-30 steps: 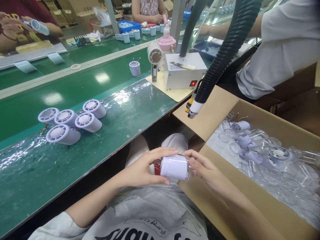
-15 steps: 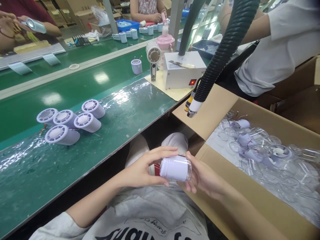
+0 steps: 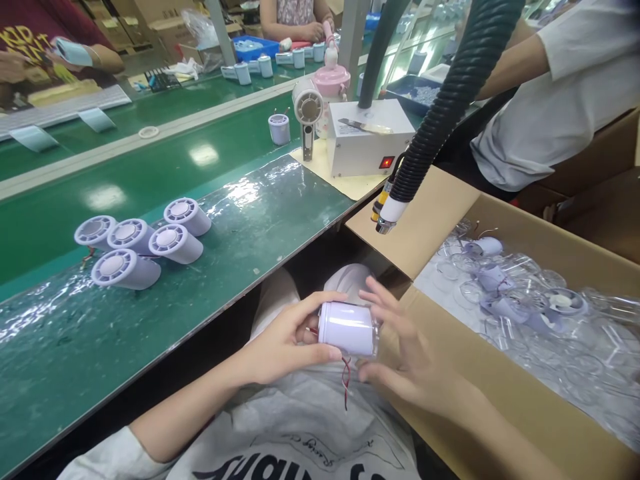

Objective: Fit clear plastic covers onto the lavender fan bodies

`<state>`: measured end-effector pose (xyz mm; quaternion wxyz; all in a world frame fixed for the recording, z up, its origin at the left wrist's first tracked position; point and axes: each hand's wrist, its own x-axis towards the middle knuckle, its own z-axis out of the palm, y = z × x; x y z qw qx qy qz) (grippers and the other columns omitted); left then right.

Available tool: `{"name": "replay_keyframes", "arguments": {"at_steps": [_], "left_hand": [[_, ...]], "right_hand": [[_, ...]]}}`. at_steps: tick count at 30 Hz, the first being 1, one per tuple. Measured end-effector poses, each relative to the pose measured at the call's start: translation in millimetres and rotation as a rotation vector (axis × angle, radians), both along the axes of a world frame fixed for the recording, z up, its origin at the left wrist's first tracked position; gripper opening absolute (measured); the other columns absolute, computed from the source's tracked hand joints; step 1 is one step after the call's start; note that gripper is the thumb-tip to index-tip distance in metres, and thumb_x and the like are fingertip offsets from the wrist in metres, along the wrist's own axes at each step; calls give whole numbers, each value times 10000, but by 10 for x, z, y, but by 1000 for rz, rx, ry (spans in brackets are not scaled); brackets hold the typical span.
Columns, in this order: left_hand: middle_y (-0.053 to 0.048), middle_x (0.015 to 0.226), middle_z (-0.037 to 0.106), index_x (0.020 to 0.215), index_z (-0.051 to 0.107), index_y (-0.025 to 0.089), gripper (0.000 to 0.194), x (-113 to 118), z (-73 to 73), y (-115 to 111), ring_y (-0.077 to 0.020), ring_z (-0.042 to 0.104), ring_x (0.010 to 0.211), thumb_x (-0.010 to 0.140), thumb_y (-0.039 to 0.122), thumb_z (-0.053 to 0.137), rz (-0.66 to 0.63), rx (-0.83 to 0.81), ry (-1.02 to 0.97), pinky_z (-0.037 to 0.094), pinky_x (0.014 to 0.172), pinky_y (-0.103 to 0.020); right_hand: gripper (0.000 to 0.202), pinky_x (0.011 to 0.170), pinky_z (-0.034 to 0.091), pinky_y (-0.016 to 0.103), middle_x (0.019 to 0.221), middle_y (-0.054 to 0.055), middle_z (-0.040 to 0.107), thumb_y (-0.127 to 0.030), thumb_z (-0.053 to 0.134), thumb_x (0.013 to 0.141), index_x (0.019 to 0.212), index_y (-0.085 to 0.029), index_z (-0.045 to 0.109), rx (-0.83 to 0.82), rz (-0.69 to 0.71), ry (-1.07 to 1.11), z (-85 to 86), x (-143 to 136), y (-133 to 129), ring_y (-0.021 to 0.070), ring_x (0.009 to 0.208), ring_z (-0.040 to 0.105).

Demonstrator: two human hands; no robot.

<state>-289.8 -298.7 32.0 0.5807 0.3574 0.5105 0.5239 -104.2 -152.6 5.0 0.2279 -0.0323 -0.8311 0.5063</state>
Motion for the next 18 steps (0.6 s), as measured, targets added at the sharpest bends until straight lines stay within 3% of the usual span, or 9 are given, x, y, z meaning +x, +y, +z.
{"name": "replay_keyframes", "arguments": {"at_steps": [2,3,7,9,15,18], "left_hand": [[-48,1177,598,1352,482,332,615,-14,0,3,-183,629,956,794,304,741,-27,-11,2,539,804,-297],[-56,1213,595,1365,477,333,650,-24,4,6,-197,632,983,778,306,756,-43,-2,16,540,823,-307],[-39,1373,525,1378,475,389,754,-60,25,10,-237,561,1199,720,227,806,-94,99,108,479,1002,-357],[-33,1387,514,1383,464,409,732,-64,18,6,-229,562,1214,753,204,776,-108,101,98,466,1030,-373],[-75,1304,598,1449,387,340,794,-19,-123,-5,-236,618,1129,758,234,764,-120,-30,-57,480,998,-417],[-70,1299,617,1414,443,320,716,6,-200,-44,-242,618,1128,766,302,747,-97,-97,-125,501,954,-386]], "right_hand": [[632,1106,391,435,1529,18,365,-133,636,904,1416,-419,402,155,52,28,10,19,20,255,1359,415],[621,1092,409,419,1498,23,415,-124,641,897,1407,-408,427,105,65,-13,22,24,22,249,1331,452],[537,924,539,384,1317,52,593,-362,710,867,1360,-375,499,-558,52,-232,90,29,-17,255,1132,616],[516,855,560,373,1247,55,634,-411,721,849,1331,-364,543,-770,49,-286,110,32,-34,246,1026,657],[650,758,547,356,1009,56,716,-444,833,713,1301,-281,608,-823,-4,-397,64,-20,-92,219,800,662],[703,770,549,356,1144,93,690,-559,774,732,1329,-242,582,-877,0,-374,34,-62,-178,249,907,667]]}}
